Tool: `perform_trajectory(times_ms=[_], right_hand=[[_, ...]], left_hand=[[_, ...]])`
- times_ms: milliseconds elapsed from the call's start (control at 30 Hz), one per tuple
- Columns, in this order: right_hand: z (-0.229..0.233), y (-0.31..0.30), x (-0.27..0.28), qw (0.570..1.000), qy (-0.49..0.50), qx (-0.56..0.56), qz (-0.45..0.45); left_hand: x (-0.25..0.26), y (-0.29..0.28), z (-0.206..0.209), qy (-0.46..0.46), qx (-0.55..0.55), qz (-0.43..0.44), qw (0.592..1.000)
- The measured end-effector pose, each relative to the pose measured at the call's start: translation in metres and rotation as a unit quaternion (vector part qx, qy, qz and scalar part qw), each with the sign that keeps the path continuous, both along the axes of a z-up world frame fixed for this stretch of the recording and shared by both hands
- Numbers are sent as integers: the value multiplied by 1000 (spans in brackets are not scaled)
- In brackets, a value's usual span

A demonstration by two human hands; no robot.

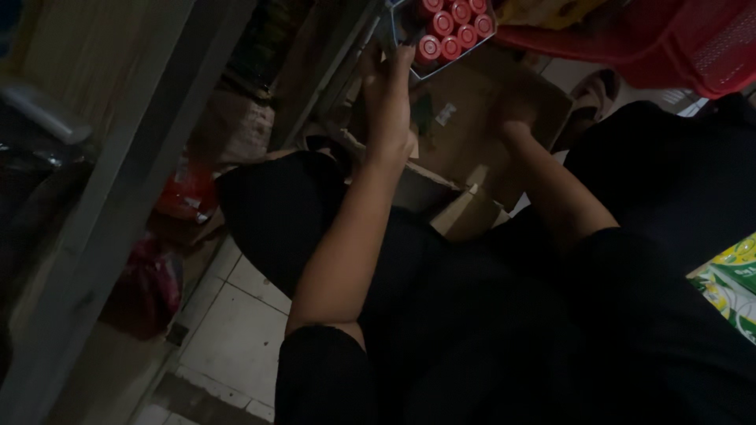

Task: The person sits on the floor and organizes small red-capped bottles into a clear plastic container, placing it on a shelf. They then sort various packaged snacks and items from a cardboard box into a red plastic basket.

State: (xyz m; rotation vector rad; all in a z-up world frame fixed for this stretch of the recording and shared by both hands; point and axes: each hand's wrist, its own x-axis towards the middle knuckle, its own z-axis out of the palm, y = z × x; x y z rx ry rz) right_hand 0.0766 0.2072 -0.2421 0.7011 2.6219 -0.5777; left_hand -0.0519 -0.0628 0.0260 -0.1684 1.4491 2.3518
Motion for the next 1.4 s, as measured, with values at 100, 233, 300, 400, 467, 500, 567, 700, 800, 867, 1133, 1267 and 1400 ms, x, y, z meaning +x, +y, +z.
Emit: perform_trajectory(times_ms=[100, 233, 300, 400, 467, 500, 567, 700, 800, 867, 1133, 1267, 1400], right_hand=[[6, 4, 16, 1000, -15, 5, -2], [17, 5, 12, 998, -52, -16, 32], [19, -1, 8, 995, -70, -42, 52], [27, -3, -9, 992, -57, -89, 69], [42, 7, -31, 990, -16, -125, 63], [53, 14, -43, 987, 9, -152, 58], [91, 31, -65, 965, 101, -241, 38], [210, 61, -76, 918, 115, -373, -77], [290, 53, -56, 873, 288, -392, -33], [326, 41, -44, 841, 377, -388, 5], [372, -14, -32, 832, 474, -276, 79], [374, -35, -36, 844, 488, -181, 133], [379, -39, -35, 866, 451, -116, 181]], left_hand=[[2, -3, -4, -1, -47, -7, 999], [-3, 7, -18, -21, -43, 11, 999], [-5, 13, -25, -8, -5, 31, 999], [-8, 23, -33, 27, 39, 46, 998], [-8, 26, -36, 26, 34, 43, 998], [-7, 28, -37, 40, 31, 39, 998], [-4, 33, -40, 69, 27, 31, 997], [2, 47, -53, 55, -16, 17, 998], [6, 57, -60, 46, -27, 1, 999], [8, 62, -57, 44, -40, -8, 998], [25, 64, -39, 91, -102, -99, 986], [24, 69, -47, 142, -54, -102, 983], [24, 68, -48, 142, -65, -100, 983]])
